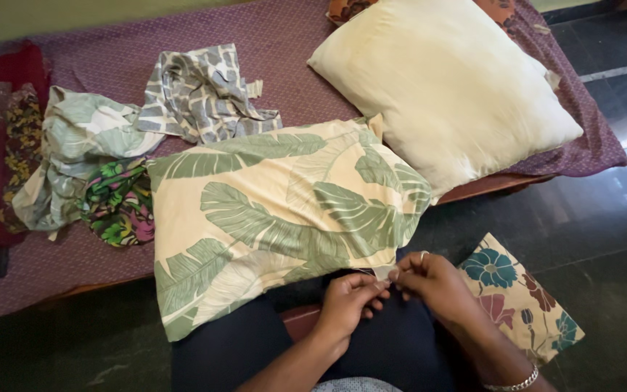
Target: The person puts a pillowcase on a pillow by hand. They insert the pillow, smooth the fabric, and tie the closure strings. The person then picks up another pillowcase and begins to unfold it.
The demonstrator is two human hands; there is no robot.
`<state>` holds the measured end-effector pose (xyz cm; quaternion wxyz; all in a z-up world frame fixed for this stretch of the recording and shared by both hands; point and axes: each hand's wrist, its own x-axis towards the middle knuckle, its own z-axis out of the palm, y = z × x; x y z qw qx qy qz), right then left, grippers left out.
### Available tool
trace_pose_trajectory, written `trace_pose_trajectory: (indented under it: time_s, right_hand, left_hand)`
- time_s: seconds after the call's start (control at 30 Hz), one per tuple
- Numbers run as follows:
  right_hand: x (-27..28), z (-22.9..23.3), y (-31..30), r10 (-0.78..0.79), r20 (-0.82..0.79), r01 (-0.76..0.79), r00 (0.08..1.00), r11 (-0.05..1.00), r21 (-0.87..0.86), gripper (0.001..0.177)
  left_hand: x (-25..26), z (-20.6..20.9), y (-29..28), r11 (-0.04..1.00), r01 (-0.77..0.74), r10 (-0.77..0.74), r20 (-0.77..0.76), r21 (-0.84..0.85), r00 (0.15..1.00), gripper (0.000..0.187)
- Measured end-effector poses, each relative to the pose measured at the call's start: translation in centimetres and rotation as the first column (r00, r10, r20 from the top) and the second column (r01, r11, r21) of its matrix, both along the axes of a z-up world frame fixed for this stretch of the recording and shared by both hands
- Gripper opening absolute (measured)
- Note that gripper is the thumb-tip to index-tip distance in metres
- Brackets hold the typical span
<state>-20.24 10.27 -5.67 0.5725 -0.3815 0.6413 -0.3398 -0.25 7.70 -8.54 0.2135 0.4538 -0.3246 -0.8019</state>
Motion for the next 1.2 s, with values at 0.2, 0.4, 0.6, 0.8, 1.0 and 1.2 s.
trace_pose_trajectory:
  time_s: [0.2, 0.4, 0.6, 0.8, 1.0, 1.2]
  right_hand:
    - [-0.1, -0.1, 0.7, -0.020, -0.036, 0.022, 0.999, 0.998, 0.057, 0.017]
    - [-1.1, -0.2, 0.9, -0.077, -0.027, 0.077, 0.997, 0.997, 0.017, 0.019]
    - [-2.6, 1.4, 0.0, -0.041, -0.179, 0.049, 0.983, 0.998, 0.038, 0.014]
    - [-2.6, 3.3, -0.5, -0.083, -0.163, 0.076, 0.983, 0.996, -0.049, 0.011]
    - [-2.6, 6.4, 0.6, -0.043, -0.268, 0.032, 0.962, 0.998, -0.045, 0.012]
    - [-2.3, 8.3, 1.3, -0.062, -0.370, 0.056, 0.927, 0.998, -0.028, 0.015]
  left_hand:
    - [0.3, -0.3, 0.6, 0.998, 0.048, -0.049, -0.027, -0.034, 0.998, 0.019]
    - [0.8, -0.3, 0.1, 0.998, -0.049, 0.048, -0.014, -0.045, 0.999, 0.022]
    - [5.0, -0.5, -1.2, 0.812, -0.418, 0.439, 0.045, 0.407, 0.897, 0.040]
    - [9.8, -3.2, -0.8, 0.653, -0.631, 0.665, 0.081, 0.420, 0.742, 0.033]
    - [13.5, -4.3, 0.1, 0.658, -0.662, 0.694, 0.052, 0.359, 0.718, 0.026]
    - [13.6, -4.1, 0.4, 0.677, -0.642, 0.686, 0.006, 0.358, 0.727, 0.027]
